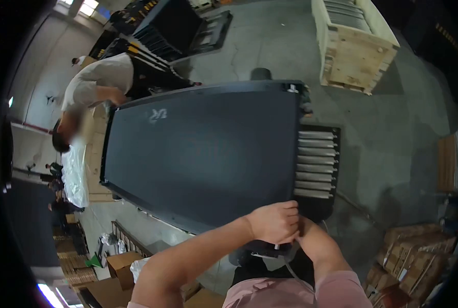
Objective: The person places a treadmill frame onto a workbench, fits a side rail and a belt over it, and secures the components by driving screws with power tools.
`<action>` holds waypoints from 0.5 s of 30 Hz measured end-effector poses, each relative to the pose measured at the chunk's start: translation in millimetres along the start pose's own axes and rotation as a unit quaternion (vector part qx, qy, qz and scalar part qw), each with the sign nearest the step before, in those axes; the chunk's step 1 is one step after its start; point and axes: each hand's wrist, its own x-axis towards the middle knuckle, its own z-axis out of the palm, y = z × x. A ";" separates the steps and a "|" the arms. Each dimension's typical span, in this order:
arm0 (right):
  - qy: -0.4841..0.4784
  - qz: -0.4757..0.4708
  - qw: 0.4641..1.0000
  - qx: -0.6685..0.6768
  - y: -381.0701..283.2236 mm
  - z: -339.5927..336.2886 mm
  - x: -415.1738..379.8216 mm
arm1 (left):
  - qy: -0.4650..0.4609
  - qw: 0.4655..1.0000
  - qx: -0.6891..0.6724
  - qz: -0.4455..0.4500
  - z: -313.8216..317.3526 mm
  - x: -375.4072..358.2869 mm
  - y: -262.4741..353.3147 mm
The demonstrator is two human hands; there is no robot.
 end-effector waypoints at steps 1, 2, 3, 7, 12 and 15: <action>0.008 0.001 0.999 0.036 -43.1 15.1 4.5 | 0.005 1.000 0.000 0.004 -0.8 -1.8 0.5; 0.013 0.005 0.997 0.072 -95.2 27.7 1.7 | 0.020 1.000 0.020 0.007 1.1 -4.6 2.6; 0.021 0.011 0.994 0.107 -87.2 16.3 -24.4 | 0.035 0.999 0.038 0.015 3.2 -5.4 2.0; 0.066 0.089 0.968 0.227 -53.9 -74.5 -115.6 | 0.121 0.990 0.066 -0.005 24.4 -4.4 1.9; 0.159 0.164 0.900 0.372 -28.3 -243.0 -286.8 | 0.144 0.984 0.067 -0.080 2.9 -24.8 16.2; 0.154 0.148 0.905 0.369 -119.7 -223.7 -285.2 | 0.211 0.945 0.104 -0.226 -4.2 -70.9 42.2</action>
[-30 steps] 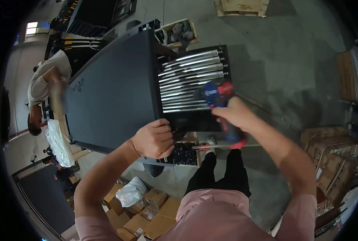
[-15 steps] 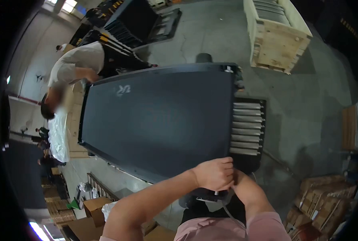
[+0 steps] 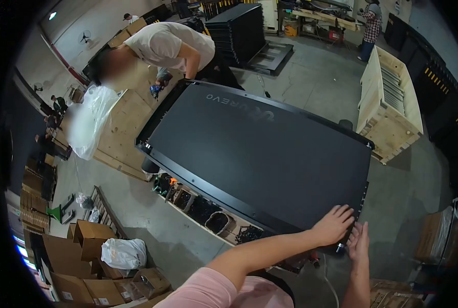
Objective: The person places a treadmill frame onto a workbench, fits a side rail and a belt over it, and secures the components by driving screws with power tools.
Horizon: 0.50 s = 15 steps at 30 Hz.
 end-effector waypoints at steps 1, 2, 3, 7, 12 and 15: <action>-0.023 -0.032 0.999 -0.027 -9.1 26.4 -6.2 | -0.026 0.999 0.012 -0.020 -22.2 -28.8 -11.6; 0.059 -0.060 0.991 -0.105 -14.2 58.6 -14.3 | -0.020 0.998 0.036 -0.047 -48.9 -54.7 -25.1; 0.107 -0.132 0.954 -0.247 -4.1 57.1 -4.6 | -0.017 0.995 0.061 -0.072 -78.1 -81.1 -42.0; 0.225 -0.232 0.845 -0.425 26.5 46.8 26.4 | 0.092 0.919 0.255 -0.286 -171.2 -156.9 -130.2; 0.231 -0.238 0.837 -0.435 29.6 55.6 34.1 | 0.173 0.863 0.282 -0.381 -195.9 -187.7 -176.5; 0.239 -0.238 0.827 -0.449 16.6 71.4 9.2 | 0.192 0.872 0.271 -0.360 -193.0 -189.4 -182.0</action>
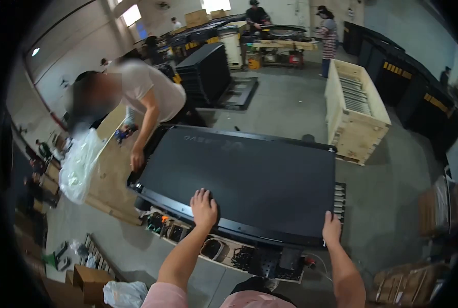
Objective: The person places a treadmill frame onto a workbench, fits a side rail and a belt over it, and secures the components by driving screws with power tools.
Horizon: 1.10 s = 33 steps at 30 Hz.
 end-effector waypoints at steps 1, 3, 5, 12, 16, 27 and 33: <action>-0.004 0.006 1.000 -0.028 -1.9 -1.7 0.7 | 0.003 1.000 -0.001 0.003 0.3 -0.5 0.1; -0.011 0.038 0.998 -0.050 -15.2 -8.9 -5.9 | -0.012 1.000 -0.003 -0.005 -1.2 -0.3 3.0; 0.008 0.043 0.997 -0.056 2.3 2.0 -0.8 | -0.012 1.000 0.003 -0.004 4.7 -1.9 -1.5; 0.028 0.069 0.997 -0.028 -8.4 -3.9 -9.2 | -0.036 0.999 0.005 -0.007 3.7 -4.3 0.5; -0.034 0.099 0.994 -0.025 -24.7 -15.9 -13.2 | -0.036 0.999 0.017 -0.014 3.3 -3.1 -1.5; 0.011 0.076 0.997 -0.022 -18.6 -9.2 -12.2 | -0.032 0.999 0.024 -0.012 3.9 -2.7 0.3; -0.008 0.081 0.996 -0.023 -3.2 0.7 -6.3 | -0.025 1.000 0.017 -0.002 3.4 -2.6 -1.1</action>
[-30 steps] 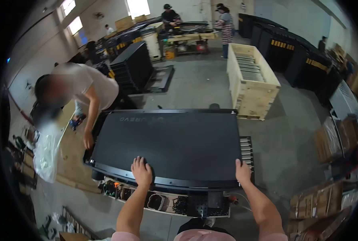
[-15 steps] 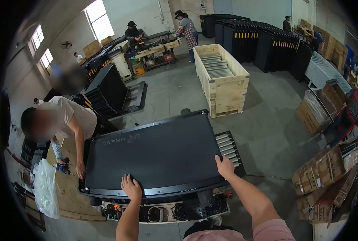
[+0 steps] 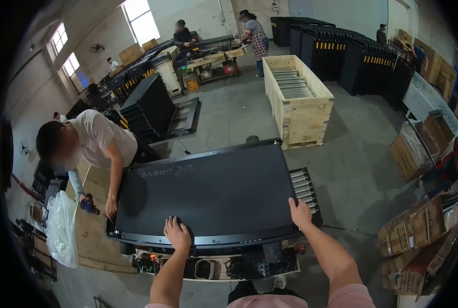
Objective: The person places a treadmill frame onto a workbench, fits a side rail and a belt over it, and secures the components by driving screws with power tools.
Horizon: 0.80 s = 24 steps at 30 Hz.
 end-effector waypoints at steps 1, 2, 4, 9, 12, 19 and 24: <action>0.034 -0.012 0.999 0.002 5.1 4.8 2.2 | 0.007 1.000 0.000 0.006 3.6 0.2 -2.6; 0.064 -0.028 0.998 0.004 8.7 8.0 4.2 | 0.014 1.000 -0.010 0.017 4.8 -0.3 -2.7; 0.017 -0.015 1.000 0.009 -6.4 -7.3 -2.5 | 0.031 0.999 -0.017 0.025 7.0 0.4 -5.6; 0.064 -0.063 0.996 0.021 9.8 8.3 11.5 | 0.023 1.000 -0.004 0.009 -2.4 2.0 -4.1; -0.001 -0.087 0.995 0.054 13.2 4.6 14.5 | 0.018 1.000 -0.013 0.003 -5.0 2.2 -3.6; 0.010 -0.070 0.995 0.075 24.8 8.2 24.2 | 0.021 0.999 -0.031 0.005 -5.2 0.6 -7.9; -0.029 -0.052 0.989 0.135 20.6 4.9 13.3 | 0.088 0.955 -0.282 0.026 -32.8 -10.6 -14.7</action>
